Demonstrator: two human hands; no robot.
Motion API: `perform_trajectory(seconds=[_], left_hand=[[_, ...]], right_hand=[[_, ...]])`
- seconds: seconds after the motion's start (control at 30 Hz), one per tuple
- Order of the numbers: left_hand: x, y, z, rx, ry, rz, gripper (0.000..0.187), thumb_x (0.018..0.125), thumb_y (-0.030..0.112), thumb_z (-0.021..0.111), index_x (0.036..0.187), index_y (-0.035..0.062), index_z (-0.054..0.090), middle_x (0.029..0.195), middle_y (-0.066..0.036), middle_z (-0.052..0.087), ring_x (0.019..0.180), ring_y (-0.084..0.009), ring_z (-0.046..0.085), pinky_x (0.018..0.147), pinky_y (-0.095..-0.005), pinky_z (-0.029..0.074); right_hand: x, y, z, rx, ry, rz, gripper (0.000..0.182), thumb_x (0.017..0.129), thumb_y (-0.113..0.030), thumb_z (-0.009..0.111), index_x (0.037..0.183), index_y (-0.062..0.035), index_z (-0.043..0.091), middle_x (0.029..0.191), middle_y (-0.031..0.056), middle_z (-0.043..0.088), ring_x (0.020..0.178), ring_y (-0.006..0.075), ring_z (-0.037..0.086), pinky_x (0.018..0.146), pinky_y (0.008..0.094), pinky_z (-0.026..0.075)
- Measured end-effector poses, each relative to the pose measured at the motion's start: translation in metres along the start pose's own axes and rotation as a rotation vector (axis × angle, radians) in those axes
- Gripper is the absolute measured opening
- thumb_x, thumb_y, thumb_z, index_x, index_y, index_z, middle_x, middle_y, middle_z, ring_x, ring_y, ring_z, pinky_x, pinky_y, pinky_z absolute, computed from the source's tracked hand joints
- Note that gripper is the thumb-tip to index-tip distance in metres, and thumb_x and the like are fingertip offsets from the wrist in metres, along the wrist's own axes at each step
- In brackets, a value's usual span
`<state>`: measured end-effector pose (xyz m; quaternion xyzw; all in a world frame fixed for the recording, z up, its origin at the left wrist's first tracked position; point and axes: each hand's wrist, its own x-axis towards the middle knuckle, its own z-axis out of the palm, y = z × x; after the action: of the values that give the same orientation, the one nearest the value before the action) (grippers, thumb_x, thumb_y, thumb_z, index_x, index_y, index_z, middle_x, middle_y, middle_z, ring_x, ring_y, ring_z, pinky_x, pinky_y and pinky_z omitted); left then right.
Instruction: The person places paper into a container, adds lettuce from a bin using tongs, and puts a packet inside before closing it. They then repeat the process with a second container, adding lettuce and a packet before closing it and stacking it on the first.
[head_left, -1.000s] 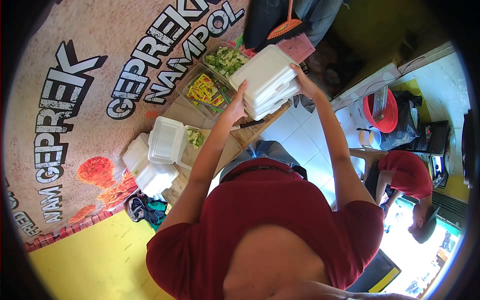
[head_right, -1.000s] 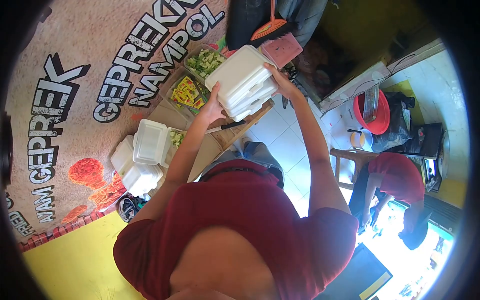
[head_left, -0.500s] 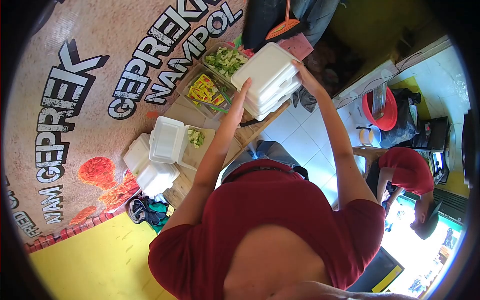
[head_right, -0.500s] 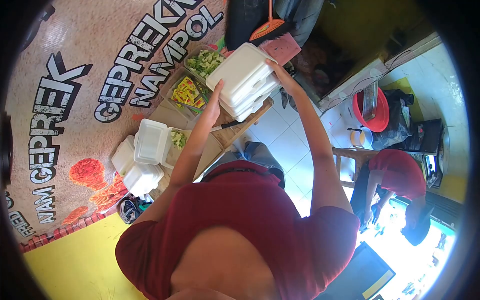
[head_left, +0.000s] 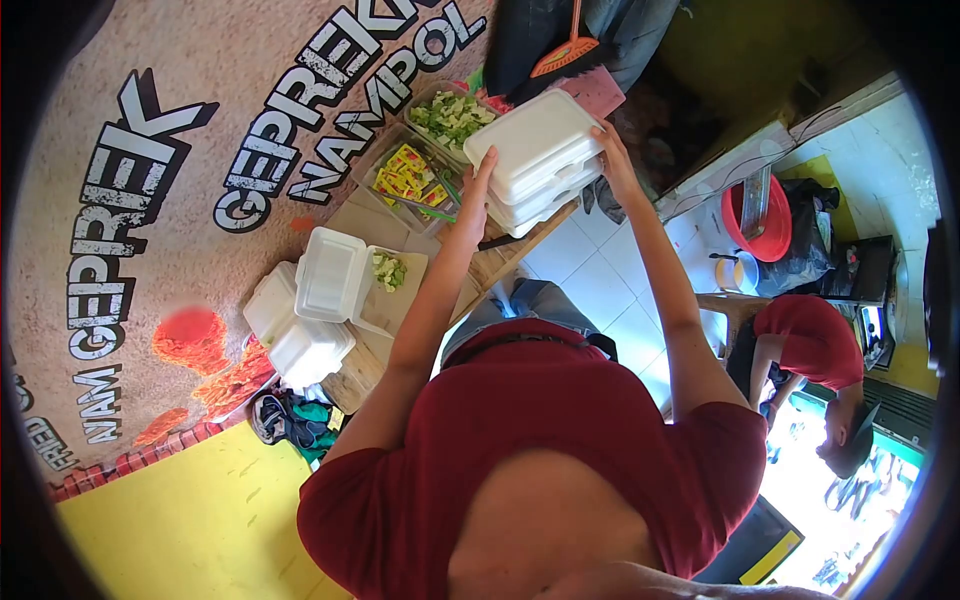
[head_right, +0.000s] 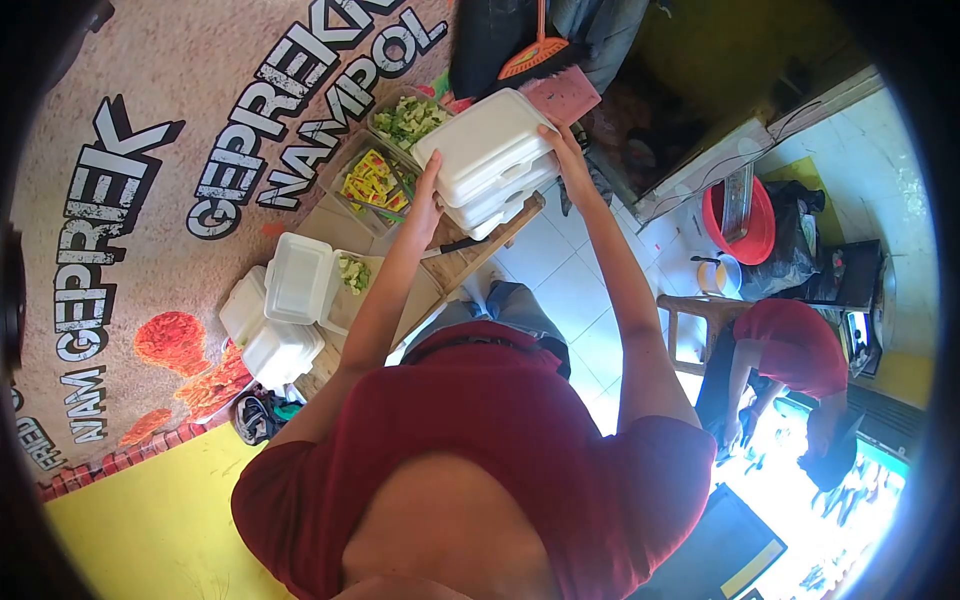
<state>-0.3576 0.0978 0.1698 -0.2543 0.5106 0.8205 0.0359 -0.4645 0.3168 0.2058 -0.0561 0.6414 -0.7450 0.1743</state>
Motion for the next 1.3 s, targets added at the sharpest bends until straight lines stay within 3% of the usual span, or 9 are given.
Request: perform_trajectory(seconds=[0.2, 0.3, 0.5, 0.7, 0.77, 0.93, 1.0, 1.2, 1.3], left_hand=[[0.002, 0.000, -0.001, -0.005, -0.015, -0.008, 0.113, 0.060, 0.070, 0.062, 0.140, 0.0059, 0.012, 0.139, -0.015, 0.023, 0.131, -0.0269, 0.019, 0.103, -0.0507, 0.011], [0.001, -0.001, 0.002, -0.007, 0.055, -0.008, 0.095, 0.066, 0.072, 0.055, 0.137, 0.0135, 0.029, 0.135, -0.007, 0.035, 0.125, -0.0220, 0.030, 0.102, -0.0421, 0.016], [-0.006, 0.000, -0.002, -0.028, 0.104, -0.010, 0.096, 0.067, 0.072, 0.054, 0.138, 0.0155, 0.026, 0.135, -0.006, 0.034, 0.125, -0.0213, 0.027, 0.104, -0.0404, 0.010], [-0.051, 0.023, -0.031, -0.130, 0.200, 0.176, 0.078, 0.083, 0.060, 0.045, 0.139, 0.0100, 0.024, 0.138, -0.013, 0.033, 0.127, -0.0243, 0.031, 0.105, -0.0398, 0.018], [-0.067, 0.018, -0.063, -0.189, 0.293, 0.465, 0.054, 0.086, 0.046, 0.051, 0.125, 0.0078, 0.044, 0.122, -0.009, 0.050, 0.113, -0.0189, 0.048, 0.096, -0.0336, 0.032], [-0.107, 0.002, -0.141, -0.131, 0.628, 0.397, 0.044, 0.088, 0.037, 0.049, 0.122, 0.0089, 0.048, 0.119, -0.007, 0.053, 0.113, -0.0183, 0.047, 0.095, -0.0344, 0.032], [-0.120, -0.009, -0.157, -0.113, 0.688, 0.348, 0.046, 0.088, 0.039, 0.048, 0.123, 0.0086, 0.047, 0.120, -0.007, 0.053, 0.114, -0.0187, 0.047, 0.095, -0.0345, 0.032], [-0.135, -0.036, -0.169, -0.103, 0.737, 0.246, 0.049, 0.088, 0.044, 0.047, 0.122, 0.0086, 0.048, 0.117, -0.007, 0.054, 0.110, -0.0174, 0.050, 0.091, -0.0328, 0.035], [-0.129, -0.048, -0.178, -0.133, 0.719, 0.267, 0.041, 0.088, 0.036, 0.051, 0.119, 0.0093, 0.050, 0.108, -0.004, 0.058, 0.101, -0.0142, 0.053, 0.083, -0.0280, 0.039]], right_hand=[[0.001, -0.002, 0.001, -0.069, 0.026, 0.045, 0.068, 0.077, -0.051, 0.057, 0.128, -0.0092, 0.042, 0.117, 0.0088, 0.050, 0.107, 0.0201, 0.047, 0.087, 0.0314, 0.037], [0.005, 0.002, -0.002, -0.039, 0.006, 0.044, 0.069, 0.077, -0.051, 0.058, 0.128, -0.0079, 0.043, 0.117, 0.0091, 0.050, 0.108, 0.0203, 0.047, 0.089, 0.0317, 0.036], [0.004, -0.014, 0.003, -0.140, 0.102, -0.040, 0.070, 0.075, -0.051, 0.060, 0.126, -0.0049, 0.045, 0.121, 0.0140, 0.047, 0.114, 0.0237, 0.042, 0.095, 0.0333, 0.031], [-0.018, -0.077, 0.044, -0.648, 0.280, -0.850, 0.050, 0.074, -0.023, 0.069, 0.115, -0.0023, 0.051, 0.118, 0.0156, 0.047, 0.117, 0.0263, 0.040, 0.098, 0.0372, 0.029], [-0.030, -0.092, 0.066, -0.672, 0.210, -1.038, 0.041, 0.074, -0.014, 0.068, 0.110, -0.0011, 0.053, 0.117, 0.0151, 0.048, 0.112, 0.0266, 0.045, 0.096, 0.0366, 0.033], [-0.070, -0.053, 0.155, -0.328, -0.396, -0.690, 0.030, 0.076, -0.011, 0.064, 0.104, -0.0041, 0.056, 0.111, 0.0154, 0.051, 0.105, 0.0301, 0.049, 0.089, 0.0400, 0.039], [-0.068, -0.025, 0.193, -0.546, -0.524, -0.485, 0.041, 0.077, -0.017, 0.065, 0.111, -0.0001, 0.051, 0.116, 0.0156, 0.050, 0.105, 0.0294, 0.050, 0.090, 0.0350, 0.039], [-0.003, 0.112, 0.239, -1.447, -0.345, -0.216, 0.110, 0.056, -0.044, 0.078, 0.136, 0.0002, 0.018, 0.120, 0.0309, 0.041, 0.113, 0.0387, 0.045, 0.095, 0.0419, 0.038], [0.027, 0.129, 0.239, -1.317, -0.532, 0.098, 0.118, 0.052, -0.041, 0.080, 0.138, 0.0004, 0.010, 0.122, 0.0319, 0.040, 0.112, 0.0404, 0.046, 0.092, 0.0444, 0.041]])
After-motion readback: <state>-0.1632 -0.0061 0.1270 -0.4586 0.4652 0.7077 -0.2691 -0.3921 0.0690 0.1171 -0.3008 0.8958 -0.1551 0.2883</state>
